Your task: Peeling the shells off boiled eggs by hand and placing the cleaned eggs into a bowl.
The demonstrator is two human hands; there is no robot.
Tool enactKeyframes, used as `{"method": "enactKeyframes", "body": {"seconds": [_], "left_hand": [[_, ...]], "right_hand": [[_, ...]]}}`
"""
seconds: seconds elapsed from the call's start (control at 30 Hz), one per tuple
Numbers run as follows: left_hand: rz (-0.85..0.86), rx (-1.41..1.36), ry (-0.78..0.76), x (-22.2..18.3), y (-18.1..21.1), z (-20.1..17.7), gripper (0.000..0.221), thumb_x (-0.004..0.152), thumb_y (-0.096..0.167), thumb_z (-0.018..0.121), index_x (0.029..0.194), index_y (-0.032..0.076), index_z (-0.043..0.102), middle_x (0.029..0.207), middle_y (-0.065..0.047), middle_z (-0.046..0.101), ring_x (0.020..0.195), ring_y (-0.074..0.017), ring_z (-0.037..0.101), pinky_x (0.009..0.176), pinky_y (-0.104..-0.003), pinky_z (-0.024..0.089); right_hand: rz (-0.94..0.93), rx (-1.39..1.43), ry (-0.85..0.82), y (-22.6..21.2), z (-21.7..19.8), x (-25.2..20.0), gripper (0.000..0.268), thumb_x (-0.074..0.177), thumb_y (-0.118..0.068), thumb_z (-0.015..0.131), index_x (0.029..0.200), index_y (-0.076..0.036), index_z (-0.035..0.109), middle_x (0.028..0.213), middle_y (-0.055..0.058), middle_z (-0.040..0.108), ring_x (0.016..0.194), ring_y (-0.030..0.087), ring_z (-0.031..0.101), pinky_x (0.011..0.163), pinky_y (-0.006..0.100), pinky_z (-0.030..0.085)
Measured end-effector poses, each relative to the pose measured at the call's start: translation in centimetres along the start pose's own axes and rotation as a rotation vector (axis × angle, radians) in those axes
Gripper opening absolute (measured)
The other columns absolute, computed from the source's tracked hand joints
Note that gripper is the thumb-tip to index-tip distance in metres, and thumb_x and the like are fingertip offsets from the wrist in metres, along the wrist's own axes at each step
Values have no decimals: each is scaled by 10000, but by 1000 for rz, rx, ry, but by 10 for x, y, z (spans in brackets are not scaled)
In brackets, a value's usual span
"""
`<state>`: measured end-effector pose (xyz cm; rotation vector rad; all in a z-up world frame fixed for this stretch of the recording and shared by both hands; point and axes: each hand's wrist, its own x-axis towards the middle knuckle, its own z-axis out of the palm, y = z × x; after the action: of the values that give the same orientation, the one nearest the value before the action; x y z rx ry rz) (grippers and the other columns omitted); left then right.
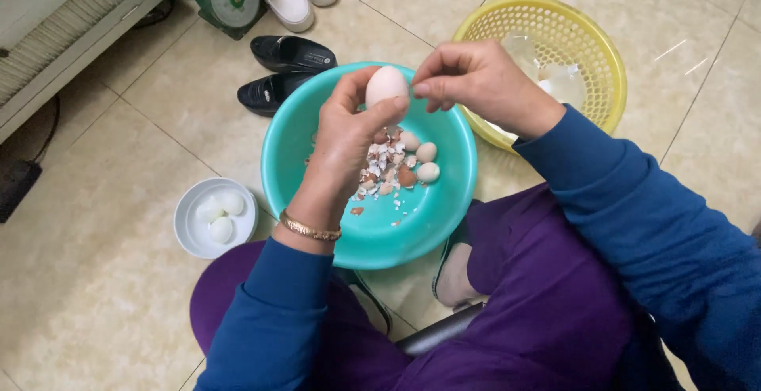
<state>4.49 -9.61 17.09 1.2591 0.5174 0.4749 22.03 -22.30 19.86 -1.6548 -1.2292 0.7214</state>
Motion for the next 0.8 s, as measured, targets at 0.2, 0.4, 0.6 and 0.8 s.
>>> {"method": "enactKeyframes", "body": {"seconds": [0.2,0.4,0.6,0.8], "left_hand": [[-24,-32,23,56,-58,-2,662,779,233,874,1354,44,606,1136,-139,641,911,-212,679,623,-299,568],[-109,-133,30,63,-68,7,670,777,238,861,1351,19,591,1085,-121,592,879,-225,695,604,-295,552],[-141,-164,175,45,-76,-16,727,788,260,844,1396,7,535,1130,-166,572,922,-249,653,639,-294,522],[-274,-225,413,44,-142,-54,695,791,289,845,1378,54,556,1126,-157,593,923,-235,662,599,-291,543]], "right_hand": [[98,16,133,48,-24,-1,158,899,-65,803,1039,-10,757,769,152,736,734,187,753,652,266,605],[175,-76,188,54,-41,-12,187,886,-74,821,1059,-31,765,780,125,725,761,183,746,674,277,605],[479,-798,-136,141,-21,-2,231,865,-388,731,1043,-254,792,1023,63,803,1101,337,715,966,504,546],[318,-1144,-399,278,29,22,270,836,-319,724,1090,-225,733,1034,52,759,1043,336,738,886,532,605]]}}
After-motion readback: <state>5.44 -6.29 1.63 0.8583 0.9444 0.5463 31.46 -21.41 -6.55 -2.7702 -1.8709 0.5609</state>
